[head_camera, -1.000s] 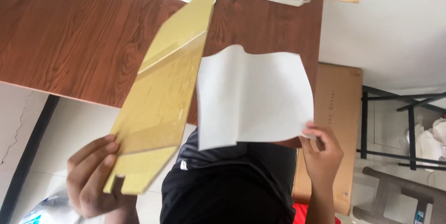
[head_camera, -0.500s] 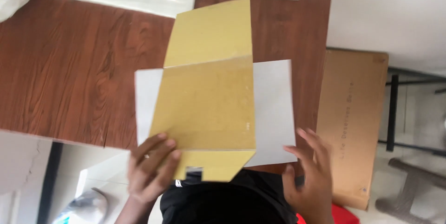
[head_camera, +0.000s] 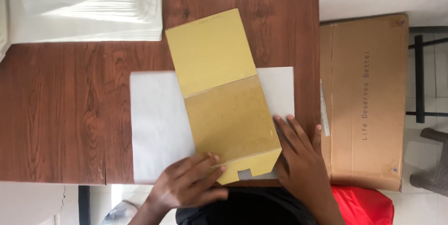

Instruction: The person applies glue to the flaps of a white paper box and folds them to seal the structure. They then pick up a yellow cardboard template and place it on a white sheet, aligning and pressing the pieces together on a wooden table.

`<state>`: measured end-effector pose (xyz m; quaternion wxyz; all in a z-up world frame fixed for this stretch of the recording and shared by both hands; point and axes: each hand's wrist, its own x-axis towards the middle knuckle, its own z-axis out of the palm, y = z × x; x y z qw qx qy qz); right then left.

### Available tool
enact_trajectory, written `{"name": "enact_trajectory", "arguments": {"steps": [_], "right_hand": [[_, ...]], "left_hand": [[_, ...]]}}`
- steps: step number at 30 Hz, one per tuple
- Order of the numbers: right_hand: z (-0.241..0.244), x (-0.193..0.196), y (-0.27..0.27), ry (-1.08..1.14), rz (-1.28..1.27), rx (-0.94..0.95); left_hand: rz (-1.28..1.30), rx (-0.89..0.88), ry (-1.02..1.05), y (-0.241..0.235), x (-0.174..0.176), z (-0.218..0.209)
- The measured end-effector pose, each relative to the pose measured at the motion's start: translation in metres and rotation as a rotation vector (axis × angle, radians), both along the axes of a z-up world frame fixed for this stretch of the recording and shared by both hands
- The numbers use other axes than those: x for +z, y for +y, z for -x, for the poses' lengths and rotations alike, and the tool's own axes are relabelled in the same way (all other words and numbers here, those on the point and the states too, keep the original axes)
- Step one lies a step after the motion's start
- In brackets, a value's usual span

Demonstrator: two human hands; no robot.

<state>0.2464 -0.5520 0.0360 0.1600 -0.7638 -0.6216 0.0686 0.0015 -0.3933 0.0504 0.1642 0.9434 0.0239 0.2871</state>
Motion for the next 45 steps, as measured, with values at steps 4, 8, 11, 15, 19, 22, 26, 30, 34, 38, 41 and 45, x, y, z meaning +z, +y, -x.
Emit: {"name": "enact_trajectory", "arguments": {"steps": [4,8,11,15,19,22,26,30,34,38,41,45], "right_hand": [[-0.012,-0.002,0.000,0.305,-0.089,-0.068],[-0.010,0.013,0.015,0.324,-0.377,-0.161],[-0.013,0.016,0.033,0.306,-0.378,-0.003],[-0.011,0.000,0.042,0.162,-0.036,0.148],[0.001,-0.003,0.037,0.088,-0.041,0.093],[0.007,0.000,0.033,0.016,-0.029,0.041],[0.008,0.002,0.030,0.017,0.034,0.074],[0.005,0.003,0.029,0.024,0.090,0.132],[0.007,-0.006,0.026,0.017,0.062,0.085],[0.009,-0.012,0.025,0.016,0.020,0.032],[0.012,-0.013,0.027,-0.018,-0.015,0.007],[0.012,-0.015,0.026,-0.057,0.002,-0.028]], "left_hand": [[-0.039,0.119,0.092,0.030,-0.020,0.036],[-0.232,0.444,0.290,0.083,-0.004,0.019],[-0.322,0.404,0.317,0.109,-0.014,0.000],[-0.416,0.308,0.280,0.129,-0.030,-0.012],[-0.368,0.289,0.304,0.143,-0.030,-0.013],[-0.237,0.264,0.321,0.143,-0.027,-0.012],[-0.136,0.245,0.436,0.143,-0.031,-0.005],[-0.060,0.257,0.438,0.143,-0.032,-0.005],[-0.051,0.257,0.442,0.143,-0.033,-0.004],[-0.082,0.271,0.451,0.142,-0.034,-0.003],[-0.081,0.270,0.452,0.143,-0.035,-0.002],[-0.088,0.254,0.453,0.143,-0.033,-0.001]]}}
